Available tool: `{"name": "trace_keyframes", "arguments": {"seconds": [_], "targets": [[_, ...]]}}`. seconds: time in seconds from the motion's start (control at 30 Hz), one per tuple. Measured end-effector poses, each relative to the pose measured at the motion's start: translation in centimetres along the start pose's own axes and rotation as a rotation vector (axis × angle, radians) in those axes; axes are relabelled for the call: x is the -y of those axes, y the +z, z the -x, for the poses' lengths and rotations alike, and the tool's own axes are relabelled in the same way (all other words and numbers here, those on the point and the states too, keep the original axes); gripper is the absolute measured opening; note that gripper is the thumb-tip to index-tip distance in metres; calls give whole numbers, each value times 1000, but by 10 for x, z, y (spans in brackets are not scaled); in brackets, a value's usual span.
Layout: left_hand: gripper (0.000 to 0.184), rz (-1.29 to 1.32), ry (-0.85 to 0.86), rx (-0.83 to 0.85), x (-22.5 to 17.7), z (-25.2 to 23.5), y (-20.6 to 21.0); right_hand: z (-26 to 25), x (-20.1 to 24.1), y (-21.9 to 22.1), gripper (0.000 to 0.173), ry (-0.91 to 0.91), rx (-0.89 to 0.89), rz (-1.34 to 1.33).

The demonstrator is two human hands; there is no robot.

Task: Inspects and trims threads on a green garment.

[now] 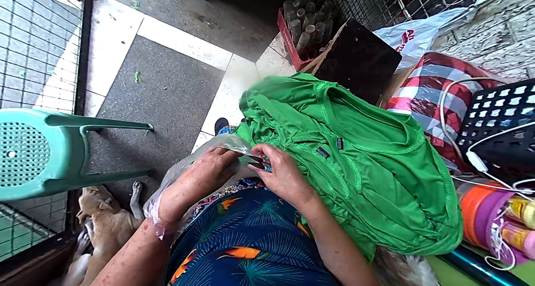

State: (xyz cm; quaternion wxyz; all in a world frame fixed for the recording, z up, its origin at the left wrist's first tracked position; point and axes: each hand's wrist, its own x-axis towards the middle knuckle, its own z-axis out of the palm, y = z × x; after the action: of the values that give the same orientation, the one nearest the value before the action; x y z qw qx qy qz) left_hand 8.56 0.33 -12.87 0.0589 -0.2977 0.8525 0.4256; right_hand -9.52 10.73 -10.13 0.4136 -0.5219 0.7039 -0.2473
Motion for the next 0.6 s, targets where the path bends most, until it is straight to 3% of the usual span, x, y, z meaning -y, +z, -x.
{"name": "trace_keyframes", "arguments": {"seconds": [0.07,0.13,0.27,0.4,0.5,0.6], "targets": [[18,-6,41,39,-6,2,-8,10,-2,-10,44,46,-10,65],[12,18,172,-46,-12,2,-8,26,-6,-21,47,69,-79,88],[24,92,323,-186,-34,-26,4,65,-28,-39,27,-66,-341,69],[17,178,321,-312,-52,-73,29,106,-39,-63,13,-83,-654,156],[31,135,278,-350,-60,-98,43,143,-53,-78,21,85,-772,350],[26,117,285,-303,-56,-109,40,174,-62,-84,32,301,-699,430]]}}
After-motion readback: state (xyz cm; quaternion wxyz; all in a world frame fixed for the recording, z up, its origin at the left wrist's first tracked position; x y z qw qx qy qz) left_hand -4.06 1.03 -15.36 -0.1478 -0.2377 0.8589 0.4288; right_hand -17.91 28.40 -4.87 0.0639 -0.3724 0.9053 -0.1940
